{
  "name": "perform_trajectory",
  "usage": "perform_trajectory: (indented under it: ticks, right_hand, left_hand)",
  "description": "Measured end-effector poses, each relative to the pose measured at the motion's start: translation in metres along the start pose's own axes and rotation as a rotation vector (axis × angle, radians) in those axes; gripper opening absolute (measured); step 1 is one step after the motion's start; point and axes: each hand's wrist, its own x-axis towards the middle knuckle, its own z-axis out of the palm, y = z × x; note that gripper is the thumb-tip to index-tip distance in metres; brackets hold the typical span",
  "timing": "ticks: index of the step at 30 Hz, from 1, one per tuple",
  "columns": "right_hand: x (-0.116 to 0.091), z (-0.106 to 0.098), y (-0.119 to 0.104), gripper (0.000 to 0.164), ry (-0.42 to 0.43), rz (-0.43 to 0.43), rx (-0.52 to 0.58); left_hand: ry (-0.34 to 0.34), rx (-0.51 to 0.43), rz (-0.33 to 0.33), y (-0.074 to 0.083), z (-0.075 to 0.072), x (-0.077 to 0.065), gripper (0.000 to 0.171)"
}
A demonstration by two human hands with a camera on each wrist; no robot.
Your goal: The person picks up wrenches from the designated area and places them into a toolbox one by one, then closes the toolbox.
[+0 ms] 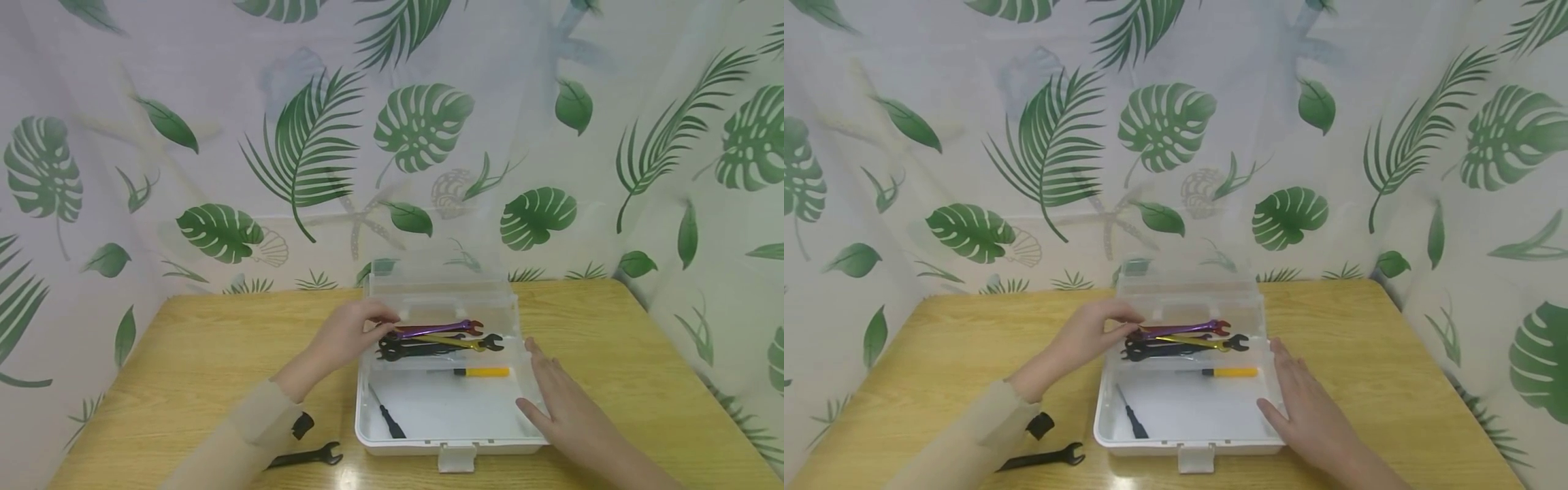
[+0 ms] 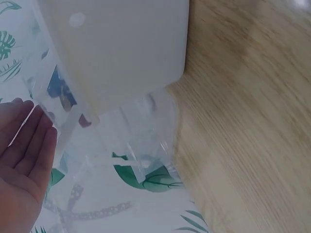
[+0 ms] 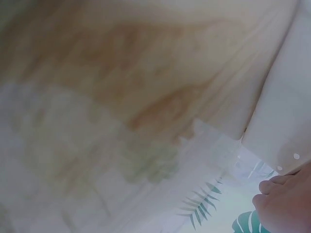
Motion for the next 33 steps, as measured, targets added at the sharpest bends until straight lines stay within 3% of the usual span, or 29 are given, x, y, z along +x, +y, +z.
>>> perform_trajectory:
  ticks: [8, 17, 33]
  right_hand:
    - [0.000, 0.001, -0.001, 0.090, -0.007, 0.011, -0.014]
    - [0.000, 0.002, 0.000, 0.090, -0.003, 0.004, -0.016]
    - [0.000, -0.001, -0.003, 0.090, -0.009, 0.010, -0.006]
  left_hand:
    - [0.053, -0.039, -0.044, -0.007, -0.014, -0.013, 0.015]
    - [0.140, -0.005, -0.028, -0.020, -0.021, -0.033, 0.010]
    - [0.202, 0.001, -0.112, -0.037, -0.029, -0.074, 0.010]
